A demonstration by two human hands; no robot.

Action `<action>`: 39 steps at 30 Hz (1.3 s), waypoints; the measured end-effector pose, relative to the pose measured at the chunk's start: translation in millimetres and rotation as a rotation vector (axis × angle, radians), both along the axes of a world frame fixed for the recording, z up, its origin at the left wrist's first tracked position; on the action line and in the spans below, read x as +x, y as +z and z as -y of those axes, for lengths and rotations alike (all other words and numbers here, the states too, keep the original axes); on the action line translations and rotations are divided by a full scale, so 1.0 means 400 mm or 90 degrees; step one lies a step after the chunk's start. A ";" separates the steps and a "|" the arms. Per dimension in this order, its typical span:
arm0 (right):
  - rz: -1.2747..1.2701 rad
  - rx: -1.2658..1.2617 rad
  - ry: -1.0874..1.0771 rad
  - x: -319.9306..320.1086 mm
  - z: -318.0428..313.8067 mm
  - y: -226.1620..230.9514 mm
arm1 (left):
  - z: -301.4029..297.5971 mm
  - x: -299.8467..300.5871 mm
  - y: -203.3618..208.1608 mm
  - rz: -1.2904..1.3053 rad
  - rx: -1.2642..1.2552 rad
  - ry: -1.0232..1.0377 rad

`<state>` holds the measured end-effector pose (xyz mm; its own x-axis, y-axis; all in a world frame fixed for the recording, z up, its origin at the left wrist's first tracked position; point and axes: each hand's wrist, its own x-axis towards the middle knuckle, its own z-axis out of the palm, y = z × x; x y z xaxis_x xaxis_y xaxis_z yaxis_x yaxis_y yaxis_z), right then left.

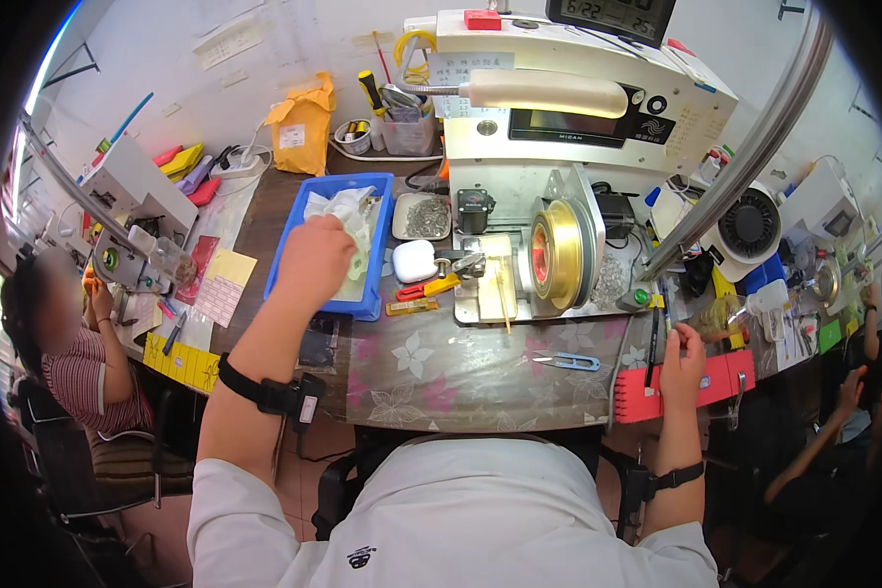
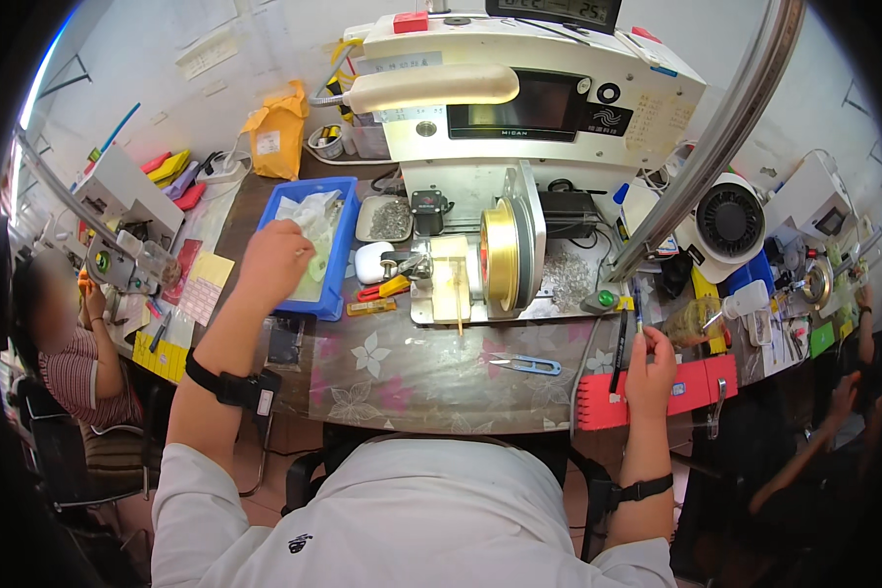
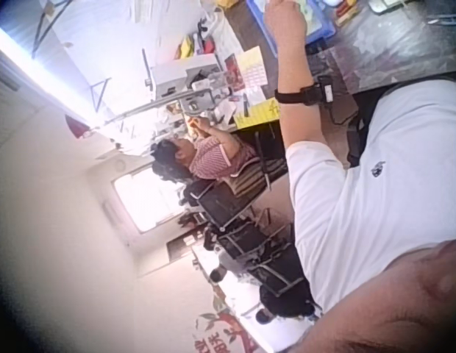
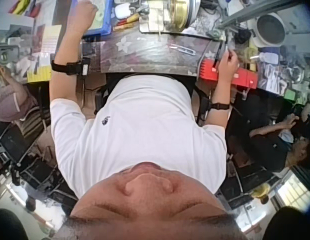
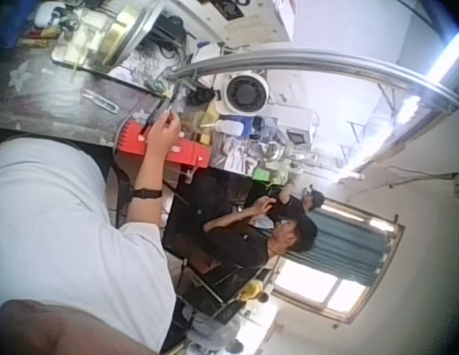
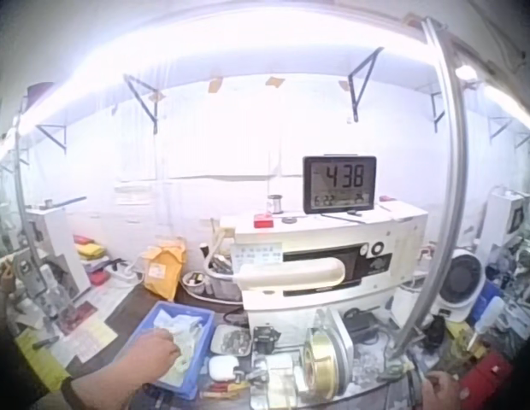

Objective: The recorder uses a bench-top assembly machine and manual tools to assemble small electronic or mechanical components.

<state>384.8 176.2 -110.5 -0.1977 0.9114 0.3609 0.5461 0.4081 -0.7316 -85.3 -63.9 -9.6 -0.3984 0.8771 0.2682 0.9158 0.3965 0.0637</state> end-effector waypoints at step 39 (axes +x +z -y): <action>0.021 0.002 0.013 -0.016 0.010 0.020 | 0.110 0.329 -0.249 0.221 0.238 -0.138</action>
<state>378.5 172.4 -102.6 -0.2278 0.9062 0.3562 0.5612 0.4212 -0.7125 46.4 -107.8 -109.2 -0.3397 0.8188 0.4627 0.8741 0.0932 0.4767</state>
